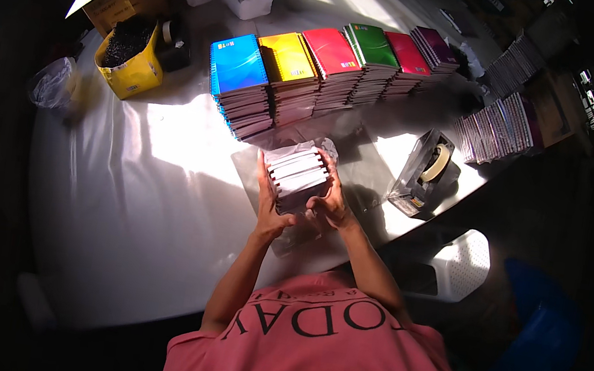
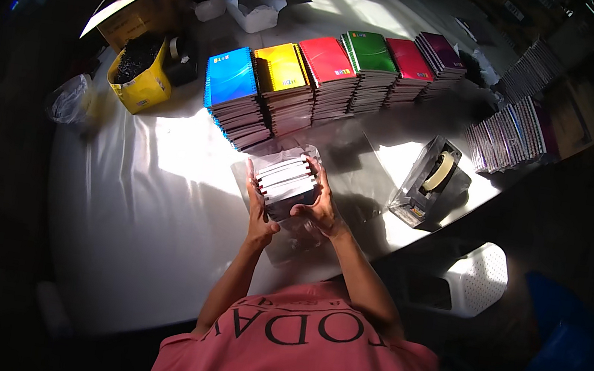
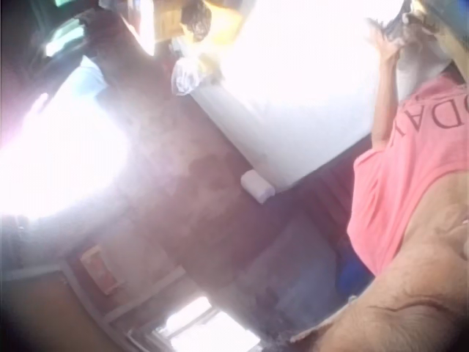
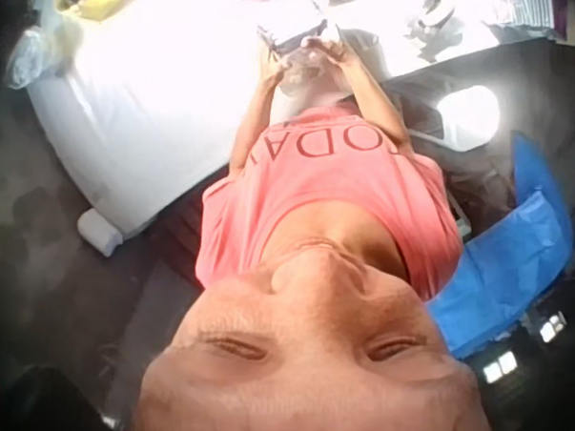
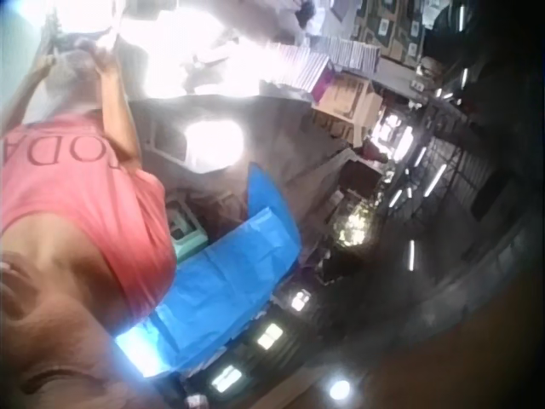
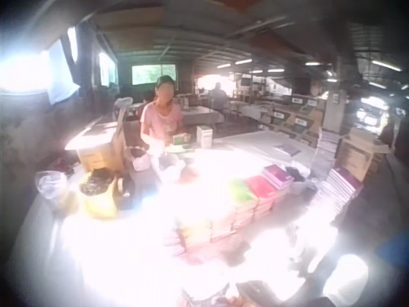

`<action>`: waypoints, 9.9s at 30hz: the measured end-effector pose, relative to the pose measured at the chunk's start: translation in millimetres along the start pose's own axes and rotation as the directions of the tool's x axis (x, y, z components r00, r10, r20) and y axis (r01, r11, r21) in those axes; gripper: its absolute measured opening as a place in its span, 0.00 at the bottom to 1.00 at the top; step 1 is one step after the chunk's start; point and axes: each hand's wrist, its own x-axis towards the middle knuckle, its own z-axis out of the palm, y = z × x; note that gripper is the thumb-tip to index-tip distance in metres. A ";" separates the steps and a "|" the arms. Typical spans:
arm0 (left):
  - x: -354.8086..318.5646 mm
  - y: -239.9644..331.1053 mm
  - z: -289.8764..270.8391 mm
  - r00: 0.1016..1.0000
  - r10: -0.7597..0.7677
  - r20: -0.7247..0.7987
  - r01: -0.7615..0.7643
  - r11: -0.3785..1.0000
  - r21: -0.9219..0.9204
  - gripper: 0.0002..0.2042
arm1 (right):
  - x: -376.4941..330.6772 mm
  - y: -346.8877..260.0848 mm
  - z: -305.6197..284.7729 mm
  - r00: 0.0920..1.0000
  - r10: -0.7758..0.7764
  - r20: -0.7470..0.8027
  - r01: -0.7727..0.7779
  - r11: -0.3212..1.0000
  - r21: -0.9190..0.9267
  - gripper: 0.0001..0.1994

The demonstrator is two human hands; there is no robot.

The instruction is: The person places small notebooks into plastic bags, seals the bags using adhesive tape from a dispenser, and stacks the packaged notebooks onto a pile.

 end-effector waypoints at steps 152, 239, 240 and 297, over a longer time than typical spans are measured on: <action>38.2 86.7 -20.1 0.915 -0.290 0.281 -0.078 0.554 0.829 0.32 | 5.9 -67.6 23.8 0.978 -0.178 0.105 0.153 0.284 -0.946 0.07; -0.2 55.8 -41.6 0.843 0.115 0.525 -0.479 0.605 0.636 0.20 | -61.7 -80.2 81.6 0.905 0.405 0.130 -0.418 0.904 0.094 0.53; -1.1 52.5 -42.9 0.842 0.134 0.523 -0.488 0.602 0.631 0.20 | -60.9 -79.5 85.3 0.899 0.417 0.134 -0.431 0.896 0.103 0.53; 5.0 55.9 -43.1 0.741 0.166 0.651 -0.645 0.449 0.619 0.20 | -73.6 -66.6 37.4 0.694 0.698 -0.176 -0.681 0.716 0.153 0.24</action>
